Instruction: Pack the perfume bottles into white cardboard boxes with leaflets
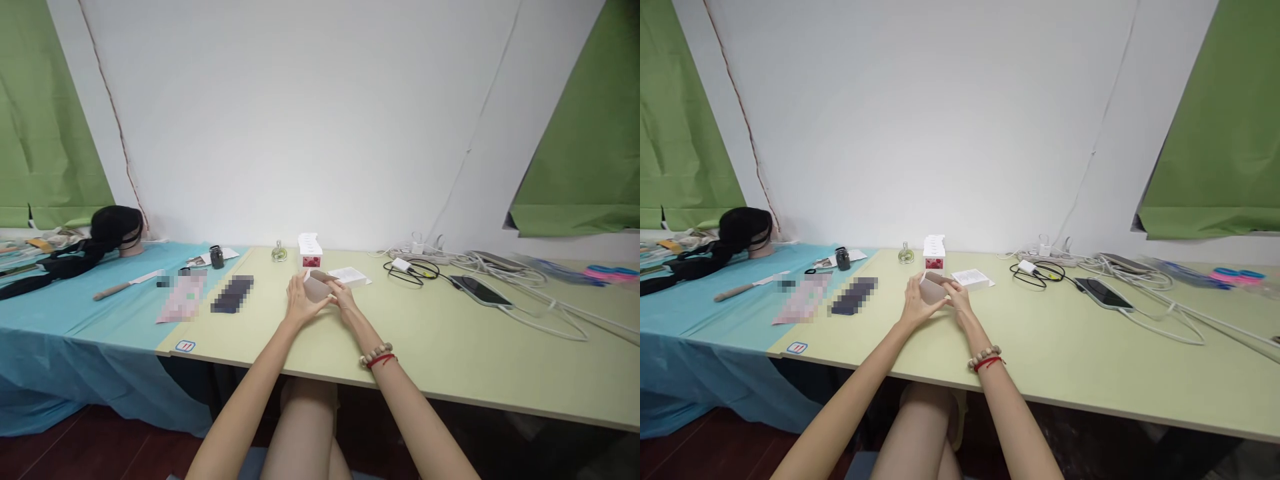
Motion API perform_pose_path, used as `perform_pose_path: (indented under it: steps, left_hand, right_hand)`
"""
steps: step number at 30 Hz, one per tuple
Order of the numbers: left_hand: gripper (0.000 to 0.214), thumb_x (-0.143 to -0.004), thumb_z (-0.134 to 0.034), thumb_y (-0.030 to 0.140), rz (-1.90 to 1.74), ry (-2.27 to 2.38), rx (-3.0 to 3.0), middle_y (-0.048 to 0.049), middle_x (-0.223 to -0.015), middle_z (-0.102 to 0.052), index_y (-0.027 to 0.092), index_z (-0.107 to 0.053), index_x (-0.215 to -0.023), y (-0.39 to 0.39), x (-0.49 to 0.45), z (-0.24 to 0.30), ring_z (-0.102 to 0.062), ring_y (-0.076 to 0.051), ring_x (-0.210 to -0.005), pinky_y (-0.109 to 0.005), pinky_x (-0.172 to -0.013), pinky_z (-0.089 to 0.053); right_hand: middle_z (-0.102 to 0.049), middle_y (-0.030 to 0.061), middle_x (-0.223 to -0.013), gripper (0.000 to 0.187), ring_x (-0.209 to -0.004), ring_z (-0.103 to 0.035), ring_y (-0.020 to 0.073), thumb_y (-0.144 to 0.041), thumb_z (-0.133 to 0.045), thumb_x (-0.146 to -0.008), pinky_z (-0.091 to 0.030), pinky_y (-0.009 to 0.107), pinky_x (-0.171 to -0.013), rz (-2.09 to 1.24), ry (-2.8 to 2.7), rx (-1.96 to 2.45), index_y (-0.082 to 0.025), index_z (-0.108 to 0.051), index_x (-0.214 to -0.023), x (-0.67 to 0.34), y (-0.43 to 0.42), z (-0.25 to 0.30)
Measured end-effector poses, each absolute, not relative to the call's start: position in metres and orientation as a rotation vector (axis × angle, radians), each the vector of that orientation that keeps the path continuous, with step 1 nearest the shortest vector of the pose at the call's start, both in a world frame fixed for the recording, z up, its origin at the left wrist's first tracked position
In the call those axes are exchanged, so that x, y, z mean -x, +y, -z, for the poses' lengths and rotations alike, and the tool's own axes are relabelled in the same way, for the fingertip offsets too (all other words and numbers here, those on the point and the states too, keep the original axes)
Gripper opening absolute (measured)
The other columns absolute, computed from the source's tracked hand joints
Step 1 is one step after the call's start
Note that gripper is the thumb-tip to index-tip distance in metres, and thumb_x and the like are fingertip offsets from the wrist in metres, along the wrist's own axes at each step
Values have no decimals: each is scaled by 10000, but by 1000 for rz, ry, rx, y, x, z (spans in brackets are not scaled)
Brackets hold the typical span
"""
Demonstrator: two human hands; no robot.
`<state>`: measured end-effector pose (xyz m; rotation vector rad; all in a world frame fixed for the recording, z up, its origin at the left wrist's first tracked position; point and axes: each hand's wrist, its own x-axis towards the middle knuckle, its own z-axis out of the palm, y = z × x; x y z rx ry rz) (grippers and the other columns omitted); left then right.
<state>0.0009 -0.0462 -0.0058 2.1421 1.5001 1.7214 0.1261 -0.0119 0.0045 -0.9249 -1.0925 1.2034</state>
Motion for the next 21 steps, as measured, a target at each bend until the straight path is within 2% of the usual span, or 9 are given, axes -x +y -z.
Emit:
perform_pose_path:
  steps: [4, 10, 15, 18, 21]
  left_hand:
    - [901, -560, -717, 466, -1693, 1611, -2140, -115, -1234, -392, 199, -242, -1277, -43, -3, 9, -372, -264, -1162, -415, -949, -323]
    - [882, -582, -707, 421, -1596, 1651, -2145, -113, -1240, -378, 217, -221, -1289, -44, -2, 8, -365, -265, -1166, -405, -923, -346]
    - [830, -588, -692, 334, -1618, 1574, -2119, -106, -1239, -390, 218, -240, -1274, -47, -4, 8, -366, -264, -1167, -403, -916, -354]
    - [826, -538, -704, 264, -1669, 1508, -1945, -101, -1222, -408, 216, -287, -1249, -48, -6, 6, -357, -272, -1179, -411, -938, -336]
    - [776, -495, -721, 226, -1798, 1209, -1467, -98, -1210, -434, 210, -362, -1183, -47, -8, 2, -372, -260, -1181, -376, -960, -324]
  right_hand:
    - [-660, 45, -842, 303, -791, -603, 189, -340, -666, -558, -480, 222, -518, -1188, -1064, 948, -171, -671, -810, -125, -14, -5]
    - [-661, 58, -935, 372, -829, -604, 196, -390, -668, -561, -491, 226, -546, -1187, -1050, 916, -169, -673, -859, -124, -20, -10]
    - [-667, 38, -944, 342, -836, -607, 194, -391, -649, -579, -495, 230, -559, -1191, -1063, 884, -195, -666, -859, -124, -24, -13]
    - [-661, 36, -978, 358, -859, -612, 201, -415, -616, -614, -509, 249, -579, -1213, -1082, 868, -210, -653, -905, -124, -24, -13]
    - [-655, 57, -1006, 379, -890, -614, 217, -466, -572, -660, -520, 278, -609, -1243, -1118, 845, -205, -645, -925, -124, -24, -13]
